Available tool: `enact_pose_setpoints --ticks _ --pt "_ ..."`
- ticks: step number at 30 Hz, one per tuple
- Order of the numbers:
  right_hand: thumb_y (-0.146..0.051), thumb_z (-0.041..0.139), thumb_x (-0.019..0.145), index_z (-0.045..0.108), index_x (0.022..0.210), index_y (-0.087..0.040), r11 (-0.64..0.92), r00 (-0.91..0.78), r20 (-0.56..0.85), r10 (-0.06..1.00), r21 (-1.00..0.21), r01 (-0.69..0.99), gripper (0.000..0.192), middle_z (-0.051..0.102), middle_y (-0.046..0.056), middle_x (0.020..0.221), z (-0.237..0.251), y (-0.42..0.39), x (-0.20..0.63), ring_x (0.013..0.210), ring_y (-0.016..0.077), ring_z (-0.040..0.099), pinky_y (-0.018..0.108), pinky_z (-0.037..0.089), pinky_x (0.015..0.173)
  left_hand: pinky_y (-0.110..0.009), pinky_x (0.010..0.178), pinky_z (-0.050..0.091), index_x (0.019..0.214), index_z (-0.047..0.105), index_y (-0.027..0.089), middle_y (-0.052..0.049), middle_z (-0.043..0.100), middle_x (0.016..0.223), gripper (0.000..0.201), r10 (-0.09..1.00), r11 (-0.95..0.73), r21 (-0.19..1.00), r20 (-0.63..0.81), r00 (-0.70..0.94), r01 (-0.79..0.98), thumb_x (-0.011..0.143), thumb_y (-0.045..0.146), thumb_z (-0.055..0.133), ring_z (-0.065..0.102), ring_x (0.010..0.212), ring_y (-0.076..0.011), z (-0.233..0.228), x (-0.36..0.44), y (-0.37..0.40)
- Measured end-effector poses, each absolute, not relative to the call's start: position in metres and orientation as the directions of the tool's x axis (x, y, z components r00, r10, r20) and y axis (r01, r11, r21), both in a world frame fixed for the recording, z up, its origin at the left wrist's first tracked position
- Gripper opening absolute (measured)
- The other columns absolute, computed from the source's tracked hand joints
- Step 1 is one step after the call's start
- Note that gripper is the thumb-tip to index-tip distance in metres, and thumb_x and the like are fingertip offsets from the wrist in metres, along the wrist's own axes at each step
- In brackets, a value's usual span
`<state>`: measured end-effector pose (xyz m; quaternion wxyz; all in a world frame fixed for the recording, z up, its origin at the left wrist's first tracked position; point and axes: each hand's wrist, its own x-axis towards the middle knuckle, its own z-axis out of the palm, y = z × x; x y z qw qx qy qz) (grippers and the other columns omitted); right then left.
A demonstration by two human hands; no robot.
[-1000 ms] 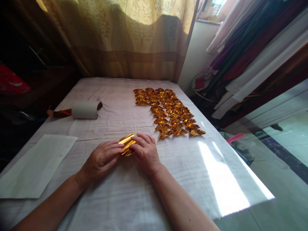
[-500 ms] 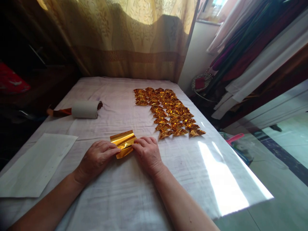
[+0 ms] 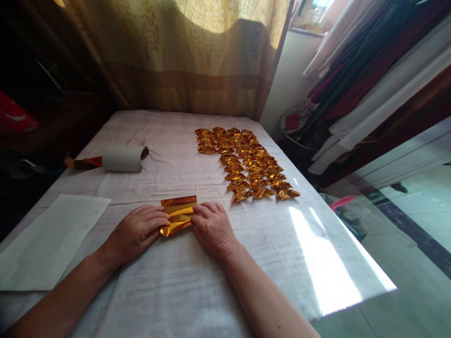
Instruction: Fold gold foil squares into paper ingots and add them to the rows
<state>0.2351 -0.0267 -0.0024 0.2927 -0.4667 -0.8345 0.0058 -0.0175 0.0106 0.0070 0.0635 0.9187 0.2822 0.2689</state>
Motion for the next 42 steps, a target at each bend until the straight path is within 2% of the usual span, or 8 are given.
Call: enact_pose_setpoints --ticks 4,7,13,22,32,38,40,42 --pt "-0.023 0.066 0.090 0.073 0.092 -0.025 0.537 -0.335 0.486 0.808 -0.369 0.759 0.008 0.073 0.004 0.109 -0.007 -0.023 0.238 0.104 0.0229 0.061 0.040 0.045 0.090 -0.038 0.089 0.049 0.093 0.071 0.023 -0.004 0.073 0.094 0.014 0.638 -0.766 0.276 0.434 0.636 0.580 0.092 0.031 0.059 0.065 0.092 -0.0206 0.007 -0.017 0.004" --pt "-0.025 0.067 0.089 0.074 0.091 -0.026 0.507 -0.299 0.474 0.828 -0.408 0.759 0.007 0.073 0.004 0.108 -0.012 -0.019 0.240 0.103 0.0226 0.062 0.040 0.045 0.090 -0.037 0.082 0.049 0.087 0.070 0.023 -0.004 0.071 0.091 0.016 0.695 -0.713 0.306 0.432 0.575 0.631 0.092 0.032 0.059 0.063 0.088 -0.0206 0.005 -0.015 0.003" --pt "-0.026 0.065 0.090 0.071 0.083 -0.023 0.427 -0.232 0.428 0.874 -0.445 0.787 0.009 0.073 0.005 0.106 -0.014 -0.016 0.236 0.100 0.0224 0.062 0.040 0.044 0.088 -0.038 0.083 0.047 0.080 0.067 0.021 -0.006 0.068 0.099 0.019 0.782 -0.609 0.361 0.425 0.457 0.706 0.092 0.032 0.058 0.060 0.092 -0.0223 -0.001 -0.010 0.003" --pt "-0.027 0.064 0.089 0.063 0.075 -0.021 0.285 -0.154 0.336 0.929 -0.386 0.878 0.015 0.071 0.006 0.103 -0.006 -0.014 0.225 0.097 0.0230 0.060 0.037 0.039 0.082 -0.041 0.089 0.046 0.071 0.062 0.019 -0.007 0.067 0.103 0.020 0.859 -0.499 0.396 0.346 0.378 0.771 0.088 0.029 0.058 0.059 0.100 -0.0249 0.000 -0.002 0.001" --pt "-0.027 0.064 0.087 0.059 0.073 -0.022 0.218 -0.100 0.327 0.940 -0.348 0.912 0.016 0.068 0.006 0.100 -0.005 -0.017 0.220 0.096 0.0237 0.058 0.037 0.037 0.082 -0.042 0.089 0.045 0.070 0.059 0.019 -0.007 0.066 0.106 0.017 0.888 -0.446 0.364 0.295 0.353 0.817 0.086 0.025 0.058 0.058 0.103 -0.0268 0.002 0.003 -0.001" --pt "-0.028 0.063 0.088 0.057 0.076 -0.022 0.218 -0.095 0.328 0.940 -0.362 0.906 0.014 0.067 0.006 0.101 -0.006 -0.017 0.220 0.096 0.0241 0.057 0.038 0.037 0.084 -0.041 0.087 0.044 0.068 0.057 0.019 -0.007 0.067 0.103 0.026 0.879 -0.456 0.343 0.315 0.357 0.821 0.090 0.032 0.059 0.058 0.100 -0.0255 0.002 0.005 0.000" --pt "-0.028 0.061 0.089 0.059 0.086 -0.022 0.218 -0.087 0.339 0.937 -0.370 0.903 0.008 0.067 0.007 0.103 -0.007 -0.018 0.221 0.097 0.0247 0.057 0.038 0.037 0.085 -0.040 0.086 0.044 0.067 0.056 0.020 -0.007 0.067 0.101 0.026 0.878 -0.455 0.335 0.322 0.354 0.825 0.090 0.032 0.060 0.058 0.099 -0.0252 0.002 0.005 0.001" --pt "-0.028 0.060 0.090 0.060 0.099 -0.021 0.236 -0.090 0.368 0.926 -0.374 0.897 0.012 0.066 0.009 0.108 -0.009 -0.019 0.221 0.101 0.0251 0.057 0.038 0.038 0.086 -0.041 0.086 0.044 0.066 0.055 0.020 -0.006 0.067 0.100 0.025 0.881 -0.449 0.325 0.321 0.349 0.832 0.088 0.031 0.061 0.058 0.098 -0.0253 0.003 0.006 0.001"
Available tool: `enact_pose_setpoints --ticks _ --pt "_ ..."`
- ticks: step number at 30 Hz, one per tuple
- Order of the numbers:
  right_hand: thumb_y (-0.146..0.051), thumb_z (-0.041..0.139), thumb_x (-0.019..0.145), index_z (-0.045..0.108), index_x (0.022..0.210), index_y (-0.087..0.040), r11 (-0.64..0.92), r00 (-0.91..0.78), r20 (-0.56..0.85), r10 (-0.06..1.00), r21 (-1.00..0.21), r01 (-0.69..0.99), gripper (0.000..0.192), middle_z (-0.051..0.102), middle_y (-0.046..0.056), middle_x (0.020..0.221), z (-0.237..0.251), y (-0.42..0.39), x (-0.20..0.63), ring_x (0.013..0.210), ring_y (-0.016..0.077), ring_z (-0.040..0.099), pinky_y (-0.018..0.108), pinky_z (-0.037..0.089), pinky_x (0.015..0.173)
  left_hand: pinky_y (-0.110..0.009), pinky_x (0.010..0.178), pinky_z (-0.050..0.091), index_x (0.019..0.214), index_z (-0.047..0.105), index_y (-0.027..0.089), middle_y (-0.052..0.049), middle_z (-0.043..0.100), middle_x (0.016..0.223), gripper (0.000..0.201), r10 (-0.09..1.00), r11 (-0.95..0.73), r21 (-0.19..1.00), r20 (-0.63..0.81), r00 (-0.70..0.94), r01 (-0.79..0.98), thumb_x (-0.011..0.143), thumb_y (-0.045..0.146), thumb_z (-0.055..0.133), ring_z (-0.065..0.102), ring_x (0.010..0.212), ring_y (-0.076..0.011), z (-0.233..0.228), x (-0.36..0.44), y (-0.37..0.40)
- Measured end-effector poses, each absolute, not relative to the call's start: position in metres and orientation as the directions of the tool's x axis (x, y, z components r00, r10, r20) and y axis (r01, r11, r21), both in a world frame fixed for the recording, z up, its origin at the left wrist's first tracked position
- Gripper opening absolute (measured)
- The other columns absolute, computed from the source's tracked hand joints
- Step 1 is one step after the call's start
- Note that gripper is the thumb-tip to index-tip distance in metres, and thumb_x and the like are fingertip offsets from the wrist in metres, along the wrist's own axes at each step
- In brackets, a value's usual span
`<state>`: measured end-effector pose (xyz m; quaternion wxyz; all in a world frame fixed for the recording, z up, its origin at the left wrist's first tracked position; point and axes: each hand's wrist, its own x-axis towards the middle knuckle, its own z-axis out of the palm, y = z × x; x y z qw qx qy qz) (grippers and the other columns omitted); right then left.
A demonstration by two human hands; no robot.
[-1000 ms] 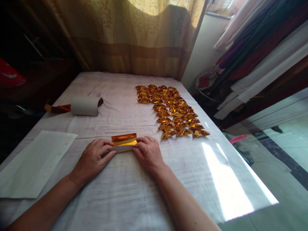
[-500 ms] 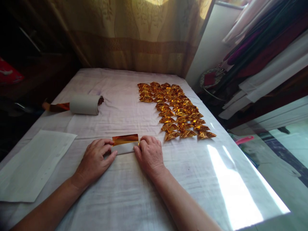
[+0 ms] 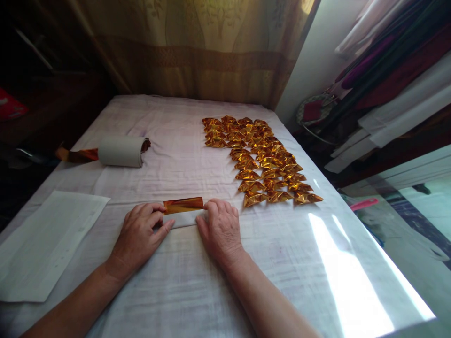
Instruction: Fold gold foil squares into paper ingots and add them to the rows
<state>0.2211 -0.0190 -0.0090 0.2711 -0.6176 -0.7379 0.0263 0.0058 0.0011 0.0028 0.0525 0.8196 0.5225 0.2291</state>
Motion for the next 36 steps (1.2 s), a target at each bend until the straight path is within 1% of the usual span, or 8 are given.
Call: enact_pose_setpoints --ticks 6,11,19,25,28,30,33,36 --pt "-0.024 0.058 0.092 0.064 0.089 -0.024 0.313 -0.166 0.413 0.896 -0.320 0.894 0.007 0.064 0.007 0.115 -0.009 -0.020 0.222 0.108 0.0243 0.055 0.038 0.037 0.090 -0.041 0.085 0.044 0.066 0.054 0.020 -0.007 0.066 0.102 0.024 0.893 -0.421 0.308 0.302 0.333 0.853 0.084 0.028 0.067 0.058 0.099 -0.0266 0.004 0.008 0.000" --pt "-0.027 0.061 0.090 0.064 0.087 -0.023 0.257 -0.133 0.338 0.932 -0.356 0.899 0.005 0.065 0.005 0.110 -0.002 -0.019 0.218 0.103 0.0225 0.056 0.038 0.036 0.090 -0.042 0.085 0.043 0.067 0.054 0.021 -0.008 0.065 0.104 0.022 0.899 -0.411 0.291 0.286 0.331 0.864 0.084 0.027 0.066 0.056 0.100 -0.0275 0.003 0.010 0.000" --pt "-0.053 0.072 0.079 0.060 0.080 -0.021 0.089 -0.003 0.300 0.954 -0.275 0.957 0.034 0.065 0.009 0.109 0.003 -0.015 0.196 0.101 0.0276 0.054 0.041 0.034 0.086 -0.042 0.085 0.043 0.068 0.053 0.021 -0.008 0.064 0.104 0.021 0.906 -0.404 0.306 0.268 0.329 0.862 0.084 0.028 0.065 0.056 0.099 -0.0273 0.003 0.009 0.000" --pt "-0.032 0.065 0.089 0.060 0.083 -0.022 0.113 -0.012 0.286 0.958 -0.340 0.934 0.013 0.064 0.006 0.110 -0.002 -0.019 0.213 0.101 0.0236 0.055 0.039 0.033 0.090 -0.042 0.085 0.045 0.085 0.058 0.020 -0.008 0.065 0.103 0.010 0.907 -0.394 0.303 0.283 0.313 0.868 0.087 0.029 0.063 0.057 0.097 -0.0269 -0.001 0.006 0.000" --pt "-0.029 0.063 0.090 0.061 0.083 -0.022 0.128 -0.018 0.302 0.953 -0.349 0.928 0.010 0.064 0.006 0.111 -0.004 -0.019 0.220 0.101 0.0234 0.054 0.040 0.033 0.090 -0.045 0.093 0.045 0.116 0.059 0.018 -0.013 0.062 0.116 0.029 0.871 -0.436 0.273 0.366 0.326 0.858 0.089 0.028 0.061 0.056 0.107 -0.0287 -0.003 0.007 -0.002" --pt "-0.030 0.063 0.090 0.061 0.084 -0.022 0.135 -0.021 0.314 0.949 -0.348 0.928 0.010 0.064 0.007 0.110 -0.006 -0.019 0.220 0.102 0.0237 0.054 0.040 0.033 0.091 -0.050 0.104 0.039 0.128 0.058 0.024 -0.014 0.056 0.131 0.035 0.811 -0.528 0.219 0.417 0.411 0.821 0.092 0.024 0.057 0.051 0.122 -0.0297 -0.003 0.009 -0.004" --pt "-0.030 0.063 0.090 0.061 0.084 -0.022 0.134 -0.016 0.320 0.947 -0.349 0.927 0.010 0.063 0.007 0.110 -0.007 -0.019 0.219 0.102 0.0238 0.054 0.040 0.033 0.091 -0.058 0.114 0.023 0.127 0.062 0.039 -0.008 0.045 0.150 0.036 0.725 -0.668 0.171 0.371 0.581 0.724 0.093 0.026 0.056 0.039 0.139 -0.0316 0.000 0.014 -0.008" --pt "-0.030 0.065 0.089 0.061 0.085 -0.022 0.125 -0.009 0.308 0.951 -0.359 0.925 0.010 0.063 0.007 0.112 -0.007 -0.020 0.219 0.103 0.0241 0.054 0.040 0.033 0.092 -0.062 0.115 0.015 0.129 0.061 0.042 -0.007 0.036 0.157 0.038 0.722 -0.688 0.198 0.278 0.633 0.698 0.091 0.039 0.061 0.031 0.145 -0.0340 0.002 0.017 -0.011"
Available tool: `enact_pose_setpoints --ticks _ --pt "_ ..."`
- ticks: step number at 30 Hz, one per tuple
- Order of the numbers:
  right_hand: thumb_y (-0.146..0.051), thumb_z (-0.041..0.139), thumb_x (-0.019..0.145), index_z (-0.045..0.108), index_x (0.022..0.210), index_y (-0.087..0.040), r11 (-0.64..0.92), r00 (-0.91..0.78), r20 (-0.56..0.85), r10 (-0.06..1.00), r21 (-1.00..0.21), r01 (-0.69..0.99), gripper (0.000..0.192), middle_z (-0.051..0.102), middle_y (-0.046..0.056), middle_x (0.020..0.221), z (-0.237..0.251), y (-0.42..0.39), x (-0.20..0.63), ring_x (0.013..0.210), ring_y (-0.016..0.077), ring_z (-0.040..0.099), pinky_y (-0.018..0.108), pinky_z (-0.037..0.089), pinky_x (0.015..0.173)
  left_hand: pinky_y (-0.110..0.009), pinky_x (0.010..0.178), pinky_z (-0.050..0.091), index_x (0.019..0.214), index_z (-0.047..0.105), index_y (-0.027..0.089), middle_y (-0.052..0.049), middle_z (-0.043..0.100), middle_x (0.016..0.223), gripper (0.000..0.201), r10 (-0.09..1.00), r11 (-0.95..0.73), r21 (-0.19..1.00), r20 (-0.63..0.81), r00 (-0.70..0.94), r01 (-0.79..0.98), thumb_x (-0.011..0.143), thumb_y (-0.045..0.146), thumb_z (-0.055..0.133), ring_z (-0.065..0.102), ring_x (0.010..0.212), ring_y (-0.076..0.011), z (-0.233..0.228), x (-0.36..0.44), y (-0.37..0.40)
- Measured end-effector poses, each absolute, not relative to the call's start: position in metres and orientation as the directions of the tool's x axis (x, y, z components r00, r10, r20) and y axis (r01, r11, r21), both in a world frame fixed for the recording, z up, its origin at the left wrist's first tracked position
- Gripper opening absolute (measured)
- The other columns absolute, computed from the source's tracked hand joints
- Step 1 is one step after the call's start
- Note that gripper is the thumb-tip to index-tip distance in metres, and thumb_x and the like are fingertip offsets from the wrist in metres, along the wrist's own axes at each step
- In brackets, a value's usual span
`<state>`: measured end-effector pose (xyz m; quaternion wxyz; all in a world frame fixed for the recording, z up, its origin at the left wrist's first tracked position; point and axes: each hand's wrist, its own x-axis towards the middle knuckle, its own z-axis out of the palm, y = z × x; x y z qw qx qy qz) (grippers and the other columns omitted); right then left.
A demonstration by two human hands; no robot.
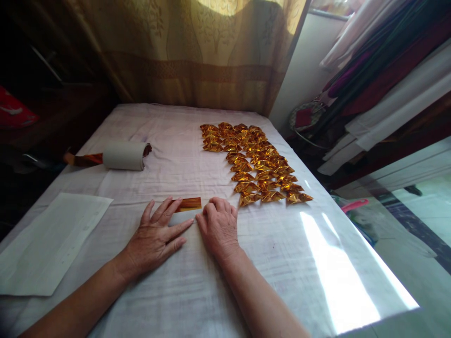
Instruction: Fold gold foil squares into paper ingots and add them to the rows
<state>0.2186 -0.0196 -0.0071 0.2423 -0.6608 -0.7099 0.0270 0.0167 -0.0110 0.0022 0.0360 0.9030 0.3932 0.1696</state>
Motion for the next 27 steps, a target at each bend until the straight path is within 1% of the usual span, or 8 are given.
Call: enact_pose_setpoints --ticks 5,11,14,18,20,21,24,27 --pt "-0.029 0.067 0.087 0.061 0.084 -0.022 0.117 0.006 0.312 0.950 -0.375 0.920 0.010 0.064 0.006 0.112 -0.007 -0.020 0.219 0.103 0.0238 0.055 0.040 0.033 0.091 -0.063 0.116 0.012 0.131 0.059 0.045 -0.004 0.035 0.159 0.041 0.755 -0.654 0.192 0.225 0.616 0.731 0.090 0.045 0.060 0.029 0.146 -0.0333 -0.002 0.000 -0.014" --pt "-0.029 0.066 0.087 0.061 0.083 -0.022 0.133 0.000 0.322 0.947 -0.391 0.911 0.010 0.064 0.006 0.110 -0.007 -0.019 0.219 0.102 0.0235 0.054 0.039 0.033 0.091 -0.066 0.114 0.014 0.136 0.054 0.047 -0.005 0.034 0.159 0.044 0.756 -0.647 0.077 0.195 0.625 0.758 0.092 0.044 0.057 0.029 0.146 -0.0356 -0.002 -0.042 -0.019" --pt "-0.029 0.066 0.087 0.061 0.083 -0.022 0.135 -0.001 0.324 0.946 -0.391 0.911 0.010 0.064 0.006 0.110 -0.008 -0.019 0.220 0.102 0.0235 0.054 0.039 0.033 0.091 -0.068 0.112 0.016 0.134 0.056 0.046 -0.007 0.036 0.158 0.042 0.748 -0.655 0.060 0.197 0.634 0.753 0.092 0.044 0.056 0.031 0.144 -0.0374 0.003 -0.050 -0.019" --pt "-0.029 0.063 0.089 0.062 0.083 -0.022 0.152 -0.010 0.342 0.940 -0.391 0.908 0.009 0.064 0.007 0.110 -0.010 -0.019 0.220 0.103 0.0237 0.055 0.040 0.035 0.092 -0.063 0.114 0.020 0.117 0.069 0.039 -0.005 0.052 0.147 0.028 0.746 -0.656 0.134 0.262 0.612 0.743 0.092 0.039 0.056 0.041 0.139 -0.0338 0.010 -0.035 -0.012" --pt "-0.028 0.062 0.089 0.062 0.084 -0.022 0.163 -0.014 0.352 0.936 -0.396 0.904 0.009 0.064 0.007 0.110 -0.011 -0.019 0.221 0.104 0.0237 0.055 0.040 0.035 0.092 -0.058 0.114 0.025 0.100 0.074 0.031 -0.005 0.065 0.130 0.021 0.758 -0.642 0.218 0.323 0.567 0.735 0.093 0.034 0.055 0.052 0.127 -0.0292 0.012 -0.022 -0.005" --pt "-0.029 0.061 0.090 0.062 0.085 -0.022 0.167 -0.016 0.353 0.935 -0.401 0.901 0.008 0.064 0.007 0.110 -0.011 -0.019 0.221 0.104 0.0238 0.055 0.040 0.036 0.092 -0.055 0.112 0.030 0.098 0.073 0.027 -0.006 0.068 0.123 0.018 0.776 -0.619 0.255 0.342 0.529 0.743 0.092 0.033 0.057 0.057 0.120 -0.0277 0.012 -0.015 -0.001" --pt "-0.029 0.062 0.089 0.062 0.091 -0.021 0.181 -0.021 0.352 0.936 -0.429 0.885 0.008 0.065 0.008 0.111 -0.012 -0.019 0.223 0.105 0.0246 0.056 0.040 0.037 0.093 -0.047 0.100 0.043 0.107 0.068 0.023 -0.008 0.069 0.115 0.026 0.826 -0.550 0.313 0.336 0.452 0.774 0.084 0.035 0.067 0.059 0.109 -0.0274 0.012 0.000 0.006" --pt "-0.031 0.066 0.086 0.061 0.105 -0.020 0.204 -0.019 0.377 0.926 -0.457 0.866 0.022 0.064 0.011 0.118 -0.012 -0.020 0.223 0.110 0.0265 0.056 0.043 0.039 0.097 -0.044 0.095 0.043 0.099 0.067 0.023 -0.007 0.068 0.110 0.022 0.846 -0.522 0.315 0.311 0.433 0.793 0.080 0.032 0.071 0.059 0.105 -0.0273 0.010 0.006 0.008"
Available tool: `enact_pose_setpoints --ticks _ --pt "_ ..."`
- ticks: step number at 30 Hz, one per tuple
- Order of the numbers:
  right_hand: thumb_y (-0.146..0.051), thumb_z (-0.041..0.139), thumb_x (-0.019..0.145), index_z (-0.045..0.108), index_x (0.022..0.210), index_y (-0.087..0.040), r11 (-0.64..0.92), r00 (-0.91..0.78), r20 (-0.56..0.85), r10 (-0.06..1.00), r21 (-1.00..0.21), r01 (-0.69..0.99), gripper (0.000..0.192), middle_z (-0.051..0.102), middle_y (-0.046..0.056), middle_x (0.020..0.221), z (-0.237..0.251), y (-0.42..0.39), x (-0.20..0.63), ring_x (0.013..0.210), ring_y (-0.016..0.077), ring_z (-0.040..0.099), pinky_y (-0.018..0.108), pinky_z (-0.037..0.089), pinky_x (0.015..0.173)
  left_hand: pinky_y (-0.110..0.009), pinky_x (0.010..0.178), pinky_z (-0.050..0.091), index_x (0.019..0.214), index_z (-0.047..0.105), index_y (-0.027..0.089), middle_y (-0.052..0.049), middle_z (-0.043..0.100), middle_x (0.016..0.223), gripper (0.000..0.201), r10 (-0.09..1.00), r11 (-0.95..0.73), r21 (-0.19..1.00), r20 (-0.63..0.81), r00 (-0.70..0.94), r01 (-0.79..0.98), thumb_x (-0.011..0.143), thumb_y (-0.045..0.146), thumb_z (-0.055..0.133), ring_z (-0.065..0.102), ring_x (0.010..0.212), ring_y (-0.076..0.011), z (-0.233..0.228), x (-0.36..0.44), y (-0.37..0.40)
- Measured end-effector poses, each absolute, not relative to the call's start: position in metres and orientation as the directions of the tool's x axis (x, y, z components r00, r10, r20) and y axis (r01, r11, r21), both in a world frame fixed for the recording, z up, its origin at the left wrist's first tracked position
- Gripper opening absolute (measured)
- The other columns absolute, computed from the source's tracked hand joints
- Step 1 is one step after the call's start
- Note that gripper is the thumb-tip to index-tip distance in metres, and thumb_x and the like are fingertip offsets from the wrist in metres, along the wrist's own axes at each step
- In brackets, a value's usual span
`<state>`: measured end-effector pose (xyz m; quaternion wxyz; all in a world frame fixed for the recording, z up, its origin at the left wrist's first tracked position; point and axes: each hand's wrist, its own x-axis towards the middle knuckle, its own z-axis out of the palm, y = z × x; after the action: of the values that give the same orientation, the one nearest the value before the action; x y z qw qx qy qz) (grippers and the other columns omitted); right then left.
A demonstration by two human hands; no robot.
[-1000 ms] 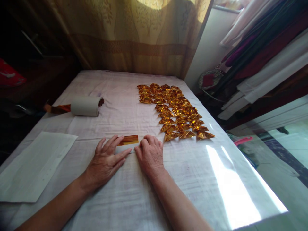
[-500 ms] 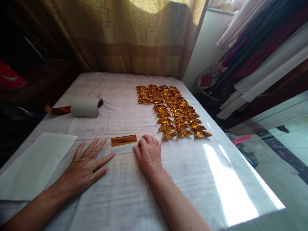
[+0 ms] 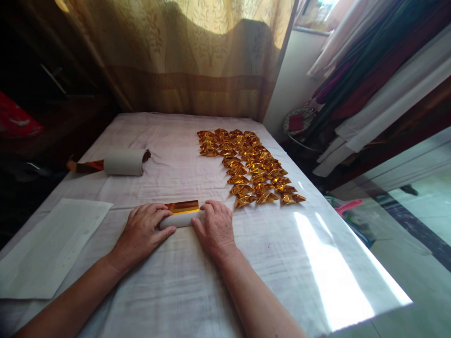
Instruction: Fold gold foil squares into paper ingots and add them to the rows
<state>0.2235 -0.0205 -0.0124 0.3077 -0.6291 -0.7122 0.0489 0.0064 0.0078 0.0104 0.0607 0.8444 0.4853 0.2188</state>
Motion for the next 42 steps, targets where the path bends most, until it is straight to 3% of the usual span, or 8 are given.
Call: enact_pose_setpoints --ticks 7,13,18,24,27,32,37,42 --pt "-0.033 0.076 0.075 0.062 0.119 -0.023 0.296 -0.088 0.413 0.907 -0.473 0.830 0.047 0.056 0.013 0.135 -0.010 -0.022 0.226 0.124 0.0290 0.051 0.046 0.041 0.103 -0.050 0.105 0.037 0.085 0.060 0.022 -0.006 0.072 0.111 0.002 0.778 -0.623 0.364 0.377 0.503 0.692 0.086 0.022 0.062 0.061 0.113 -0.0251 0.005 0.003 0.004" --pt "-0.028 0.072 0.083 0.073 0.099 -0.028 0.418 -0.168 0.502 0.848 -0.440 0.795 0.017 0.060 0.008 0.133 -0.007 -0.019 0.232 0.127 0.0272 0.051 0.046 0.042 0.104 -0.050 0.110 0.039 0.094 0.061 0.023 -0.003 0.076 0.101 0.007 0.701 -0.709 0.381 0.467 0.538 0.593 0.093 0.027 0.055 0.071 0.091 -0.0181 0.003 0.000 0.005" --pt "-0.024 0.054 0.095 0.071 0.091 -0.025 0.521 -0.194 0.561 0.805 -0.509 0.685 0.017 0.074 0.004 0.098 0.006 -0.021 0.232 0.097 0.0195 0.066 0.035 0.049 0.087 -0.028 0.076 0.057 0.100 0.062 0.022 -0.001 0.073 0.083 0.019 0.810 -0.579 0.552 0.474 0.345 0.600 0.093 0.038 0.056 0.070 0.073 -0.0155 0.004 -0.002 0.000" --pt "-0.031 0.047 0.097 0.067 0.083 -0.024 0.341 -0.037 0.456 0.889 -0.607 0.718 0.025 0.070 0.002 0.073 0.005 -0.025 0.225 0.068 0.0170 0.064 0.028 0.047 0.065 -0.017 0.053 0.046 0.136 0.047 0.021 0.008 0.058 0.067 0.046 0.927 -0.375 0.750 0.308 0.214 0.545 0.094 0.040 0.053 0.055 0.051 -0.0070 0.002 0.004 -0.005" --pt "-0.032 0.049 0.096 0.066 0.086 -0.023 0.278 -0.019 0.425 0.905 -0.557 0.782 0.022 0.069 0.002 0.070 -0.004 -0.021 0.223 0.066 0.0180 0.063 0.028 0.046 0.064 -0.023 0.068 0.053 0.143 0.040 0.021 0.002 0.067 0.087 0.055 0.905 -0.413 0.678 0.378 0.193 0.608 0.093 0.038 0.055 0.064 0.069 -0.0111 0.001 0.006 -0.002" --pt "-0.029 0.050 0.095 0.067 0.095 -0.021 0.254 -0.054 0.403 0.914 -0.462 0.850 0.019 0.072 0.003 0.075 -0.013 -0.011 0.225 0.070 0.0201 0.066 0.030 0.044 0.067 -0.039 0.103 0.045 0.122 0.061 0.022 -0.009 0.064 0.126 0.028 0.729 -0.656 0.396 0.554 0.403 0.642 0.095 0.029 0.053 0.058 0.119 -0.0220 0.006 0.001 0.001" --pt "-0.030 0.052 0.094 0.068 0.102 -0.018 0.224 -0.041 0.374 0.926 -0.461 0.859 0.021 0.074 0.006 0.080 -0.014 -0.004 0.226 0.074 0.0220 0.068 0.031 0.045 0.071 -0.048 0.117 0.025 0.132 0.058 0.023 -0.007 0.062 0.137 0.039 0.557 -0.830 0.242 0.380 0.738 0.503 0.100 0.041 0.044 0.047 0.134 -0.0247 0.002 0.001 -0.002" --pt "-0.029 0.049 0.095 0.060 0.126 -0.017 0.184 0.013 0.301 0.954 -0.616 0.766 0.035 0.076 0.004 0.081 -0.009 -0.004 0.227 0.078 0.0216 0.069 0.032 0.047 0.075 -0.054 0.119 0.017 0.143 0.049 0.020 -0.010 0.056 0.143 0.063 0.659 -0.752 0.177 0.239 0.713 0.635 0.097 0.061 0.038 0.046 0.136 -0.0285 -0.008 0.003 -0.004"
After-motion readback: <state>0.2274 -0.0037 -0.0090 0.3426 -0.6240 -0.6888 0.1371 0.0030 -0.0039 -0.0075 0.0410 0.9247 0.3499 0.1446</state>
